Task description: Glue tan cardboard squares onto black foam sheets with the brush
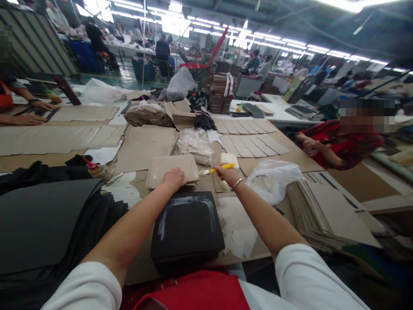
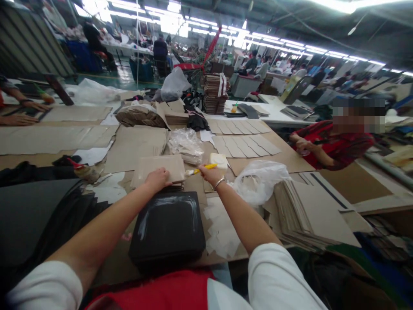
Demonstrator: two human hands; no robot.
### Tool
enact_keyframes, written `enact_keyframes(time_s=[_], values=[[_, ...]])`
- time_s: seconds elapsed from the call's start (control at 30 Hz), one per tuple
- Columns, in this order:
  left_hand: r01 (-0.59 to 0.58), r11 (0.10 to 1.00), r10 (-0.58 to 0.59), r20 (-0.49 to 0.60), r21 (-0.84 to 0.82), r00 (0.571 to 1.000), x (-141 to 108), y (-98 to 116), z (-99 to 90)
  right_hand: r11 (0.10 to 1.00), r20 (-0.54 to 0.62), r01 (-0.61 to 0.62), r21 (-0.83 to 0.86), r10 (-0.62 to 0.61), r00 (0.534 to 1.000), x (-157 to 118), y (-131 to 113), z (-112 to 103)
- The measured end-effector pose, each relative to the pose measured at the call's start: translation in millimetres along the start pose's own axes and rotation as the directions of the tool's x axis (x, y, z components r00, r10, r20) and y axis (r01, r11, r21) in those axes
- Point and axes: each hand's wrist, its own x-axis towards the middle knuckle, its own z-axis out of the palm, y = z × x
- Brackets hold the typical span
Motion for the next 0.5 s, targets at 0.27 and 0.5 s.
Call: enact_keyframes(time_s=[0.27,0.5], values=[[-0.102,0.994,0.102,-0.013,0.032,0.995,-5,-4,-7.1,0.877,-0.303,-0.13,-0.463,-0.018,0.953,10,46,-86],[0.157,0.97,-0.238,-0.576,-0.188,0.782,-57,-18,-52.9,0.852,-0.189,-0.172,-0.495,0.088,0.978,18,79,-58]])
